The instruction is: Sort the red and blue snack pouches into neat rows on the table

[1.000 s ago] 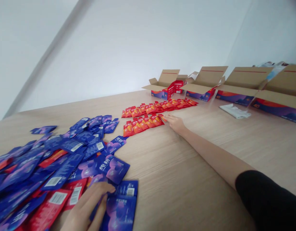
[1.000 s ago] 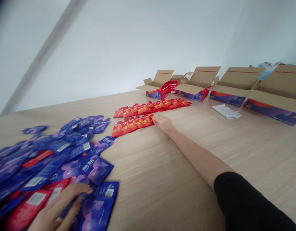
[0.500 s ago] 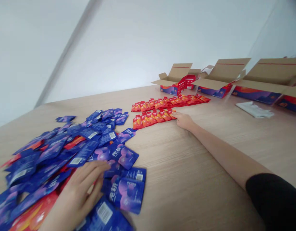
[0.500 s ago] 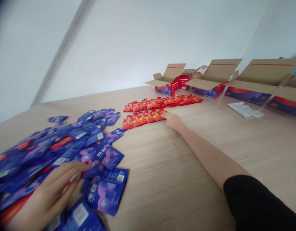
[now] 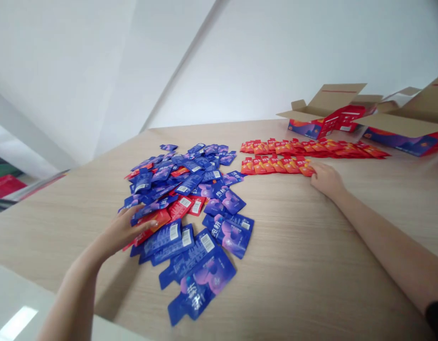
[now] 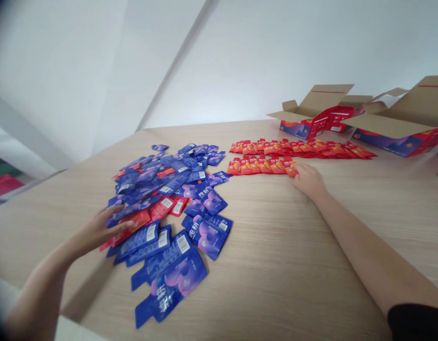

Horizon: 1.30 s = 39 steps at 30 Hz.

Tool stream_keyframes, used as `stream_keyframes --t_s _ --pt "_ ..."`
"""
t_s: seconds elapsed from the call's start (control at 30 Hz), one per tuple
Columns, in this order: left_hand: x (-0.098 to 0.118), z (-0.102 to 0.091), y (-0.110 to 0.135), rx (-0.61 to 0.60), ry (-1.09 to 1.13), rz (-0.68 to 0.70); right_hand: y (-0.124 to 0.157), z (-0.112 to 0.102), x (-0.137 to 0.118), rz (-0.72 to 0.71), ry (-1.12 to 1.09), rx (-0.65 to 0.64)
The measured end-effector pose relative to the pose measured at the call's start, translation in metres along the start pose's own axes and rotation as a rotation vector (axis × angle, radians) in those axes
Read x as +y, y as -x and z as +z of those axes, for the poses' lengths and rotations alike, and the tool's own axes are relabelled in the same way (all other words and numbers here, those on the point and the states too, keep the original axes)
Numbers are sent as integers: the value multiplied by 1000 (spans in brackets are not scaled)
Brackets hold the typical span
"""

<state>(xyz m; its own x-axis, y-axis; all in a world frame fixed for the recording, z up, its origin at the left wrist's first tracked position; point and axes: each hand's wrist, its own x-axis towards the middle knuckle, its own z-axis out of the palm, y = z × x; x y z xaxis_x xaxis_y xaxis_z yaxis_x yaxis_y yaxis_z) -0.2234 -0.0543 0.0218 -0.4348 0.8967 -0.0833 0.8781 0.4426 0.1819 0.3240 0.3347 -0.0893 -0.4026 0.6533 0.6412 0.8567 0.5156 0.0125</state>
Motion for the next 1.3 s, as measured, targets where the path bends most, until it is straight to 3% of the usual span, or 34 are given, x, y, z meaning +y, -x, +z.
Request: stream_keyframes --t_s 0.1,0.27,0.4,0.5,0.6,0.77,0.87,0.97,1.07,1.17,1.3 --pt "-7 10 6 -7 -45 82 5 -6 -1 -41 -4 32" --pt "-8 30 11 89 -284 223 12 -21 -9 -100 -8 36" --pt "-2 39 16 149 -408 253 18 -31 -20 -150 3 61" --pt "2 34 19 185 -414 199 21 -41 -32 -188 -10 107" --pt "2 24 20 126 -375 128 22 -55 -49 -223 -76 165" --pt "11 6 20 133 -416 101 19 -91 -92 -288 -339 193" --pt "40 -7 23 195 -280 109 16 -124 -130 -334 -579 148" --pt "94 -19 28 216 77 256 16 -163 -173 -343 -787 64" --pt "158 -20 35 -25 426 468 20 -198 -205 -350 -926 -113" --pt "214 -10 38 -338 641 610 25 -216 -215 -302 -1025 -242" --pt "256 11 37 -462 686 728 36 -226 -202 -135 -1042 -302"
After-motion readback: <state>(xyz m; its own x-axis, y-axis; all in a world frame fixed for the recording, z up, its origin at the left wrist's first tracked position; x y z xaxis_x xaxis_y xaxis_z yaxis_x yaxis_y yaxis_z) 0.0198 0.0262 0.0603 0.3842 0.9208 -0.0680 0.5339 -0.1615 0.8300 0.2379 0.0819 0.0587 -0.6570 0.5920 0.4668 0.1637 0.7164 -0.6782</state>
